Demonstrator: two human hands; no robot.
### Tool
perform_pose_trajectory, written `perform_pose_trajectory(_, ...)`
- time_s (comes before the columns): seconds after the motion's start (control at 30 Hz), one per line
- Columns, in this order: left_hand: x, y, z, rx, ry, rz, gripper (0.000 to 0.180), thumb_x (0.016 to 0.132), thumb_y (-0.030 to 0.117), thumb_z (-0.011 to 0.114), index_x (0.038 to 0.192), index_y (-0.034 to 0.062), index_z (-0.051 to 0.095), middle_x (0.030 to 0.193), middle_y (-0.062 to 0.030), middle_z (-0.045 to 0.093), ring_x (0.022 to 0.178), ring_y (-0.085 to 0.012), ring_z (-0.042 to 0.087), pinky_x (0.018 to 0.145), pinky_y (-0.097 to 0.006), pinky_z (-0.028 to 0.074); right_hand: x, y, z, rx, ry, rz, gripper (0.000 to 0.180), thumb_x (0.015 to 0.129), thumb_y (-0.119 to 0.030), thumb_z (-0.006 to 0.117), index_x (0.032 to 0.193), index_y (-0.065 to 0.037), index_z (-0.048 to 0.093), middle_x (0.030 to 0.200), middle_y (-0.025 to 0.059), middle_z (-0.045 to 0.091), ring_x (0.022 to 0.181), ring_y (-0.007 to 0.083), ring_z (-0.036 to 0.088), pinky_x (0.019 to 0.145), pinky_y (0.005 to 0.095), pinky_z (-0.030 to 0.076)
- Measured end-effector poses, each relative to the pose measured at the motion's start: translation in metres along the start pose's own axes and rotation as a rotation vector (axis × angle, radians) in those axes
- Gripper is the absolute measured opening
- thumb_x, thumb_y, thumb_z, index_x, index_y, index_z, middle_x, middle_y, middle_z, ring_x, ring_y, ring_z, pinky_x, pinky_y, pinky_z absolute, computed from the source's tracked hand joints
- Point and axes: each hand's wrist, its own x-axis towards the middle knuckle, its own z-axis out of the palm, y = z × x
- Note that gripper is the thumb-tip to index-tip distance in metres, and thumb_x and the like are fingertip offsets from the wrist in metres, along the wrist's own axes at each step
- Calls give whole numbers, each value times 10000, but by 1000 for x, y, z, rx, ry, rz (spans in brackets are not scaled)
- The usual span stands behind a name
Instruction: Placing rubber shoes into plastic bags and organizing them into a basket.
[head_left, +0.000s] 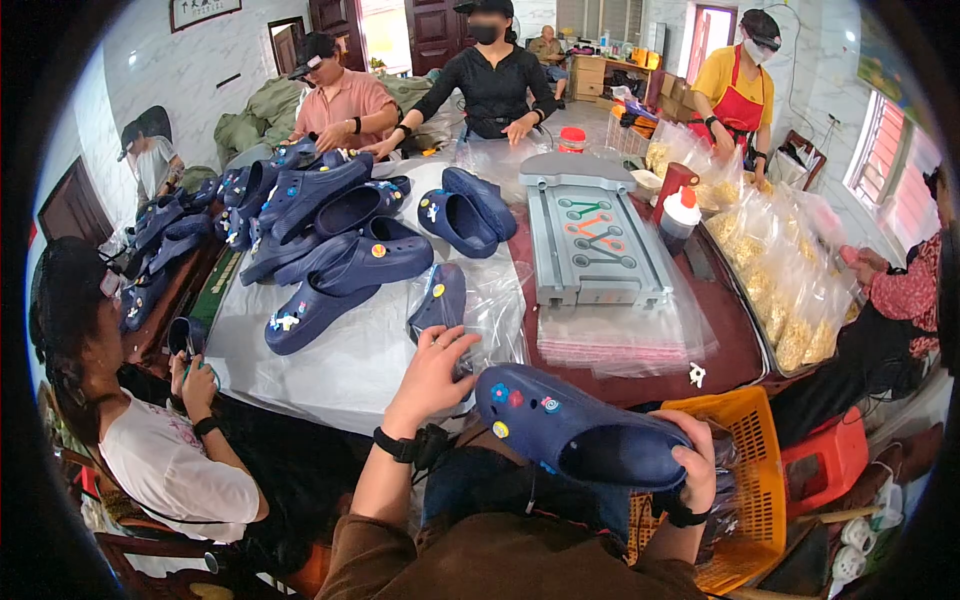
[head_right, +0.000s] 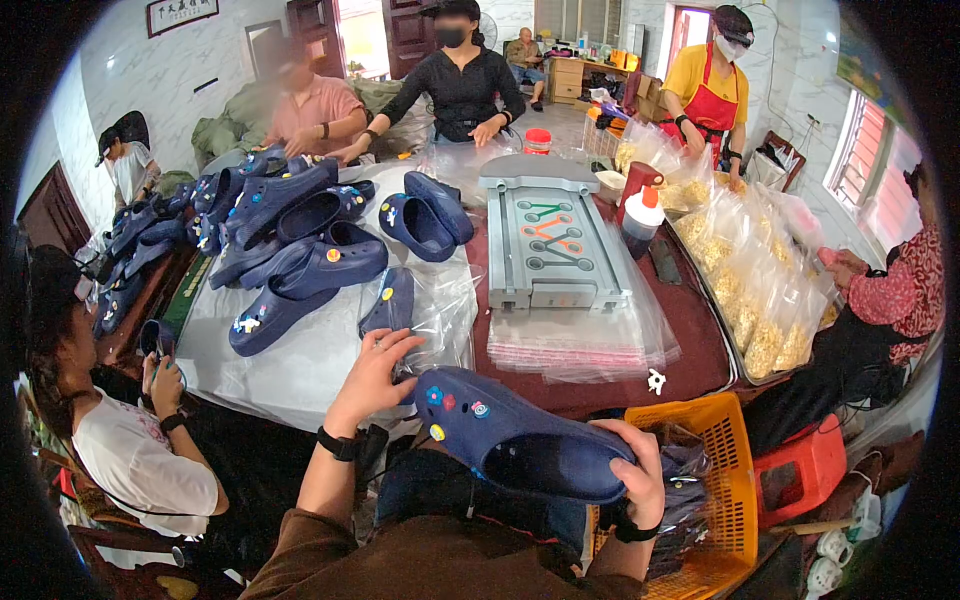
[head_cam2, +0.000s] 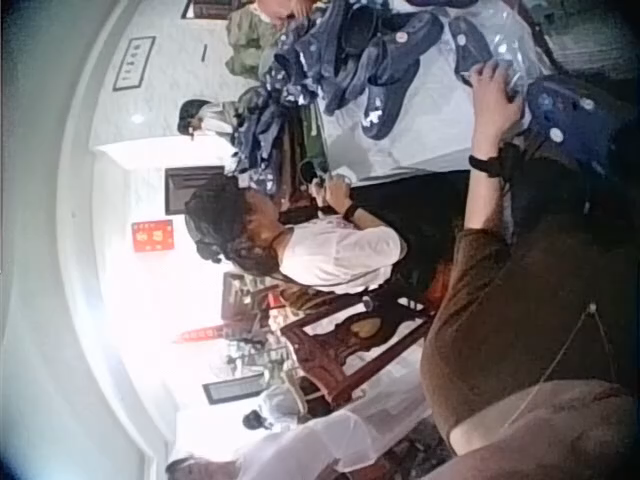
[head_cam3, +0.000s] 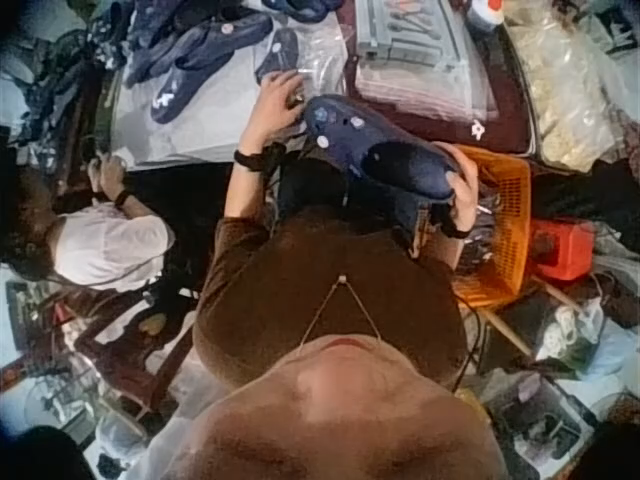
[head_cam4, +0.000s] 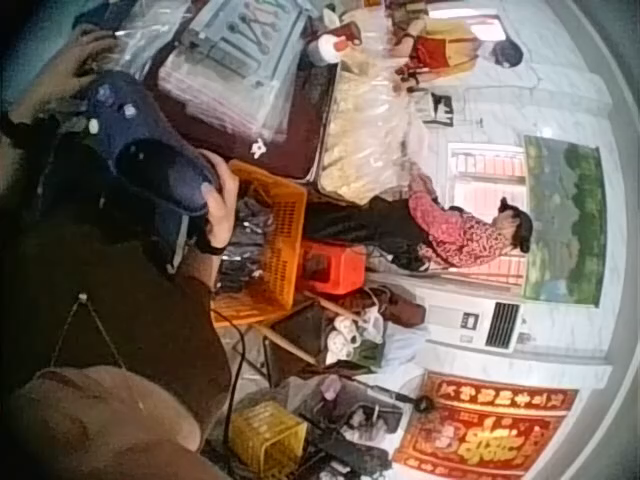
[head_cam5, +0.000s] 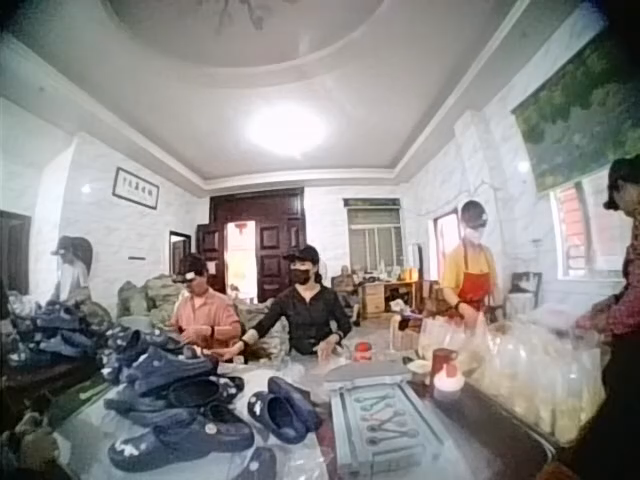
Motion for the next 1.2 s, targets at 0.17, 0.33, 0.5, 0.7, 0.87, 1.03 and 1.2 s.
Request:
perform_pose_trajectory(0.17,-4,-1,4,-12,78,18,347,890,168,699,1231,105,693,1327,-136,646,1279,-377,519,1055,-461,437,0,-17,6,-199,-93,-69,649,681,-364,645,1153,82,657,971,176,728,892,248,708,852,316,511)
perform_pose_trajectory(0.33,3,7,7,-131,153,-74,240,997,193,577,1111,61,742,1186,-125,710,1178,-332,601,1032,-433,454,-8,-18,9,-219,-47,-99,672,660,-360,641,1172,76,651,989,178,725,919,243,701,867,318,505)
perform_pose_trajectory(0.5,0,3,10,-121,167,-66,249,998,197,571,1111,52,739,1174,-118,718,1186,-338,595,1046,-435,442,4,27,-13,424,134,141,547,839,-313,572,1217,78,626,1178,194,683,1042,277,675,955,388,523)
perform_pose_trajectory(0.7,0,2,20,-117,187,-54,241,993,181,576,1104,43,738,1177,-119,720,1213,-348,579,1067,-440,423,38,98,-6,674,338,495,427,927,-182,532,1279,57,575,1093,163,690,940,263,686,839,388,553)
perform_pose_trajectory(0.87,-2,-2,25,-125,188,-48,232,989,174,582,1092,44,745,1191,-126,716,1232,-364,567,1078,-448,415,76,135,-2,571,208,625,300,970,-225,516,1137,12,594,928,135,676,703,241,657,604,379,536)
perform_pose_trajectory(1.03,-7,1,28,-116,213,-72,214,976,182,608,1078,66,755,1228,-132,703,1272,-373,543,1088,-452,408,88,144,23,106,-11,455,405,1039,-378,488,1154,-7,602,878,103,653,617,207,626,506,340,513)
perform_pose_trajectory(1.2,-9,1,30,-100,212,-80,202,965,187,629,1081,89,762,1256,-125,693,1294,-368,527,1091,-458,411,58,118,62,-810,158,-146,581,894,-382,721,1318,-16,565,1361,252,493,1281,445,424,1099,511,350)
